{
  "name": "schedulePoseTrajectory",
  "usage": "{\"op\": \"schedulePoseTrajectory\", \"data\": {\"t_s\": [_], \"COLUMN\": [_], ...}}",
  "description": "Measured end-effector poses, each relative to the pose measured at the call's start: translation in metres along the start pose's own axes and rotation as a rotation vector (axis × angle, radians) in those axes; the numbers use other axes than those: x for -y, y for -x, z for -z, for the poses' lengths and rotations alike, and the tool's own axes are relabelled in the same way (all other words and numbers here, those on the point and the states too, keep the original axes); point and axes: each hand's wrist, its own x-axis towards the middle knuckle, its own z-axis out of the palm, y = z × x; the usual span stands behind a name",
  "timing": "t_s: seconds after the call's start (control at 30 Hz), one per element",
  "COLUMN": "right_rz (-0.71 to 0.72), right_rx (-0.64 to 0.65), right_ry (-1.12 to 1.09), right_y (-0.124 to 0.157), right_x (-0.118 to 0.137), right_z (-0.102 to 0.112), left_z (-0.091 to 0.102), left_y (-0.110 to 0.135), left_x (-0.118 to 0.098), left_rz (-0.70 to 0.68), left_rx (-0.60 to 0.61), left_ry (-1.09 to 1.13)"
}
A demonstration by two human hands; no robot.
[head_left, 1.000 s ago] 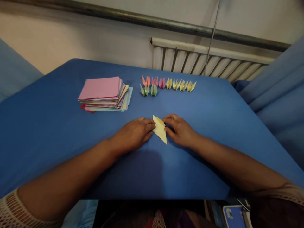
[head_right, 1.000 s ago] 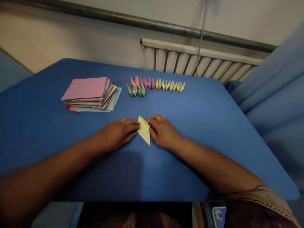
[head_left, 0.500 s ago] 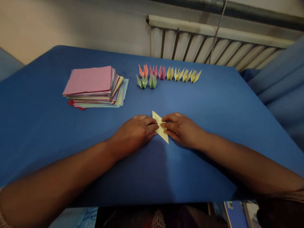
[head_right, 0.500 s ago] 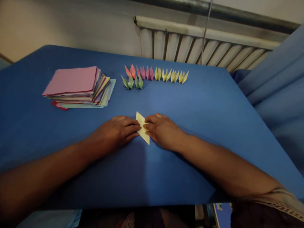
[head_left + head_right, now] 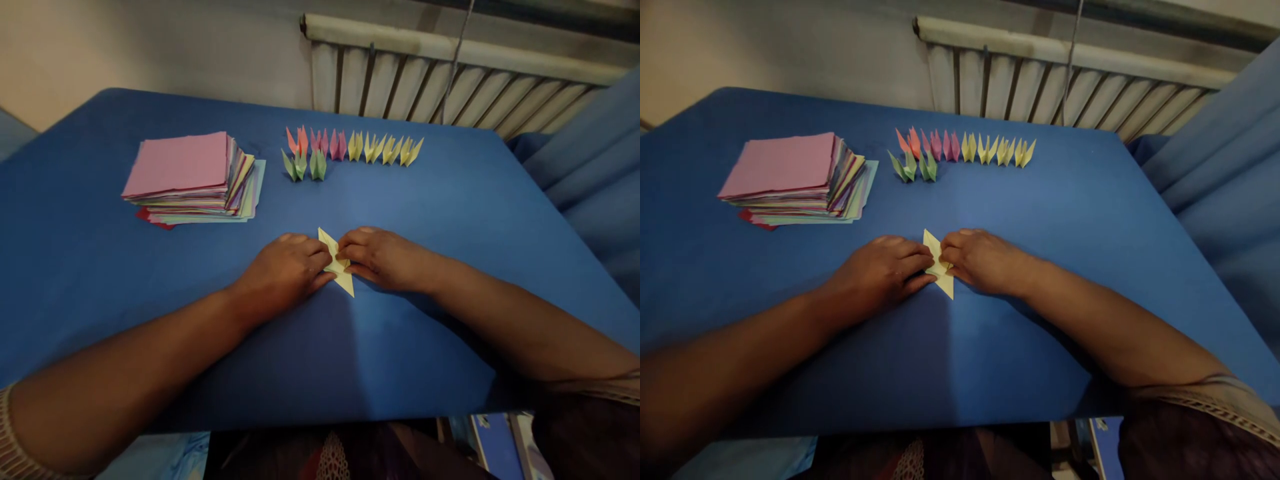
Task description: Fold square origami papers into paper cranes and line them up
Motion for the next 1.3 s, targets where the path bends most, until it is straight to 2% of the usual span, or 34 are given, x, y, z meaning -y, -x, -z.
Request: {"op": "schedulePoseTrajectory", "data": {"t_s": [0.23, 0.37, 0.6, 0.8, 1.0, 1.3], "right_rz": [0.016, 0.027, -0.056, -0.184, -0.289, -0.364], "right_rx": [-0.021, -0.063, -0.135, -0.186, -0.220, -0.239], "right_ry": [-0.043, -0.104, -0.057, -0.165, -0.172, -0.149], "right_y": [0.003, 0.003, 0.000, -0.003, -0.006, -0.006], "right_x": [-0.002, -0.005, -0.004, -0.004, -0.004, -0.003], "right_z": [-0.002, -0.003, -0.016, -0.019, -0.023, -0.024], "left_z": [0.002, 0.000, -0.005, -0.007, -0.006, -0.009], "left_y": [-0.004, -0.004, -0.003, -0.006, -0.008, -0.009], "left_x": [-0.004, -0.002, -0.001, 0.002, 0.002, 0.004], "left_rz": [-0.038, -0.001, 0.120, 0.235, 0.325, 0.366], "left_rx": [-0.013, -0.021, -0.060, -0.081, -0.102, -0.075], "left_ry": [-0.083, -0.061, 0.145, 0.296, 0.285, 0.248]}}
